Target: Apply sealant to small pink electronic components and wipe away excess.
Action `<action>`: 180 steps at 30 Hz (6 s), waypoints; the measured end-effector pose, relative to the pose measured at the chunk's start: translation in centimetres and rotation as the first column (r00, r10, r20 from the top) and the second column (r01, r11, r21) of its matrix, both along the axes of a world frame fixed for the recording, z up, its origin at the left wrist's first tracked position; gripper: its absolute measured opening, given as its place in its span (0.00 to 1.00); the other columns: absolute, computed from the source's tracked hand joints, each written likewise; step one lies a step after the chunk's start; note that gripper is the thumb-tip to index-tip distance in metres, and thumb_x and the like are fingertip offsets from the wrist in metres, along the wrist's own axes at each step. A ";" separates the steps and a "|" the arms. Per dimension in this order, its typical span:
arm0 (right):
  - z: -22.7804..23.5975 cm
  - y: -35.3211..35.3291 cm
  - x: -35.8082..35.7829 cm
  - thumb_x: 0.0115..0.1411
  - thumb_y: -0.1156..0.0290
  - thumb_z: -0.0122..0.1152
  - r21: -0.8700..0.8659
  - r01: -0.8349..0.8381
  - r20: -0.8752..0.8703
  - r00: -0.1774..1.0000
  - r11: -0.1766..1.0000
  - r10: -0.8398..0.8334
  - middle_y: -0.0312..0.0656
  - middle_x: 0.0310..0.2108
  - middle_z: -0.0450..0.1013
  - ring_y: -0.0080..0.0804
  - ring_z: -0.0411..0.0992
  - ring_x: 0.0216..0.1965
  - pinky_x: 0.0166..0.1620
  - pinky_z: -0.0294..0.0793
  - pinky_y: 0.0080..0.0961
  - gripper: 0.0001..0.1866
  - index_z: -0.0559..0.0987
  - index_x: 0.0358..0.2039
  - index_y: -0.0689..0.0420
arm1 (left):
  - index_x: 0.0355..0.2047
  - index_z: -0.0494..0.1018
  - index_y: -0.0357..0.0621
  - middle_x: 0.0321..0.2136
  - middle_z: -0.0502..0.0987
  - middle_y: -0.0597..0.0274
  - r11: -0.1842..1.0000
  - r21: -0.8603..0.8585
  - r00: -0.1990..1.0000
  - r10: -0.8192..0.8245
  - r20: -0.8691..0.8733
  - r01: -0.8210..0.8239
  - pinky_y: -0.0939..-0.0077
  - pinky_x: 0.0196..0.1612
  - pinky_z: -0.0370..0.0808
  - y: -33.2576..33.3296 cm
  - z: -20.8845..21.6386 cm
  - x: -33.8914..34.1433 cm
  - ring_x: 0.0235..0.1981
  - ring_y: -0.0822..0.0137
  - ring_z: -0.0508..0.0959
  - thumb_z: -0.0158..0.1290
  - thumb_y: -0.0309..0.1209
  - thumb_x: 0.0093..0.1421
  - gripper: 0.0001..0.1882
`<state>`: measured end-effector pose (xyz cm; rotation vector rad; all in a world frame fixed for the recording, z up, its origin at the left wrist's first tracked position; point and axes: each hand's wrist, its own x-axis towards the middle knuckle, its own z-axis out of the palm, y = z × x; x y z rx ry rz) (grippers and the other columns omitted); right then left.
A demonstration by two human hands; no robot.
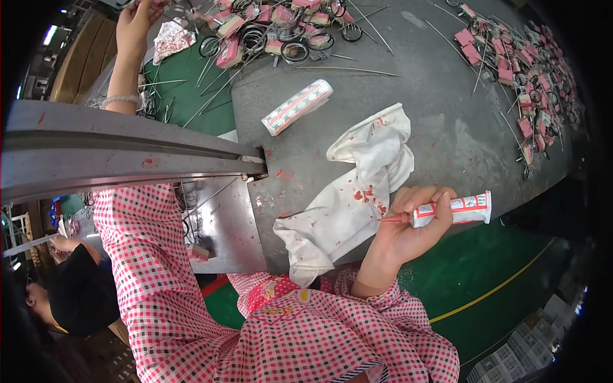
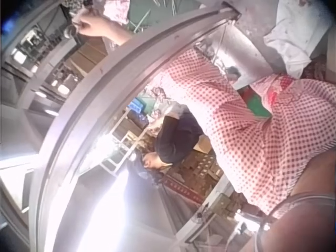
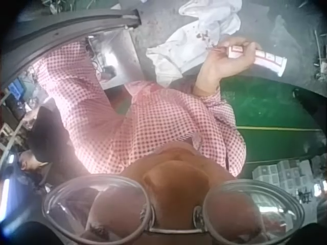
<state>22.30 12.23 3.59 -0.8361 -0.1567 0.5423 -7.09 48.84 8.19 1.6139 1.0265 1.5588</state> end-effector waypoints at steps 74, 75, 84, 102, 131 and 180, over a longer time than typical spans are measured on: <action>4.8 -7.1 -7.6 0.55 0.66 0.44 0.454 -0.521 0.207 0.851 0.723 0.483 0.32 0.12 0.58 0.18 0.45 0.09 0.19 0.47 0.17 0.09 0.64 0.22 0.57 | 0.53 0.47 0.33 0.48 0.58 0.50 0.902 0.027 0.795 -0.395 0.460 0.432 0.67 0.35 0.71 -47.0 -6.6 9.0 0.33 0.58 0.72 0.56 0.47 0.45 0.44; 4.6 -7.3 -7.8 0.55 0.65 0.43 0.447 -0.548 0.252 0.836 0.707 0.488 0.32 0.12 0.58 0.18 0.46 0.09 0.19 0.47 0.18 0.09 0.64 0.25 0.57 | 0.53 0.48 0.34 0.49 0.57 0.49 0.898 0.058 0.788 -0.413 0.457 0.437 0.67 0.35 0.72 -47.0 -6.8 9.3 0.34 0.57 0.72 0.56 0.46 0.45 0.43; 3.7 -8.3 -8.2 0.58 0.62 0.35 0.372 -0.668 0.405 0.741 0.645 0.535 0.37 0.15 0.60 0.22 0.50 0.11 0.19 0.50 0.22 0.14 0.64 0.28 0.59 | 0.54 0.46 0.38 0.51 0.55 0.48 0.898 0.189 0.774 -0.439 0.457 0.398 0.67 0.35 0.73 -46.8 -7.7 9.9 0.35 0.55 0.73 0.56 0.43 0.46 0.42; 4.4 -8.3 -8.2 0.59 0.62 0.31 0.174 -0.838 0.537 0.521 0.517 0.664 0.40 0.18 0.62 0.23 0.52 0.13 0.21 0.53 0.23 0.12 0.59 0.25 0.55 | 0.51 0.50 0.31 0.47 0.57 0.42 0.878 0.284 0.754 -0.478 0.451 0.386 0.67 0.40 0.72 -46.4 -7.3 10.1 0.39 0.54 0.72 0.58 0.37 0.45 0.39; 5.2 -8.2 -8.1 0.60 0.58 0.32 -0.100 -0.877 0.779 0.225 0.470 0.586 0.40 0.16 0.63 0.23 0.52 0.12 0.19 0.54 0.21 0.14 0.60 0.29 0.57 | 0.52 0.50 0.32 0.47 0.59 0.42 0.878 0.232 0.817 -0.475 0.327 0.418 0.70 0.42 0.68 -46.0 -7.1 9.5 0.41 0.57 0.70 0.58 0.44 0.43 0.43; 5.3 -8.8 -6.9 0.56 0.62 0.43 0.499 -0.411 0.237 0.912 0.763 0.336 0.32 0.13 0.58 0.20 0.46 0.11 0.21 0.48 0.20 0.11 0.66 0.25 0.56 | 0.53 0.46 0.27 0.46 0.59 0.49 0.858 -0.238 0.696 -0.176 0.696 0.455 0.68 0.42 0.69 -48.2 -6.4 9.9 0.42 0.57 0.68 0.58 0.50 0.41 0.51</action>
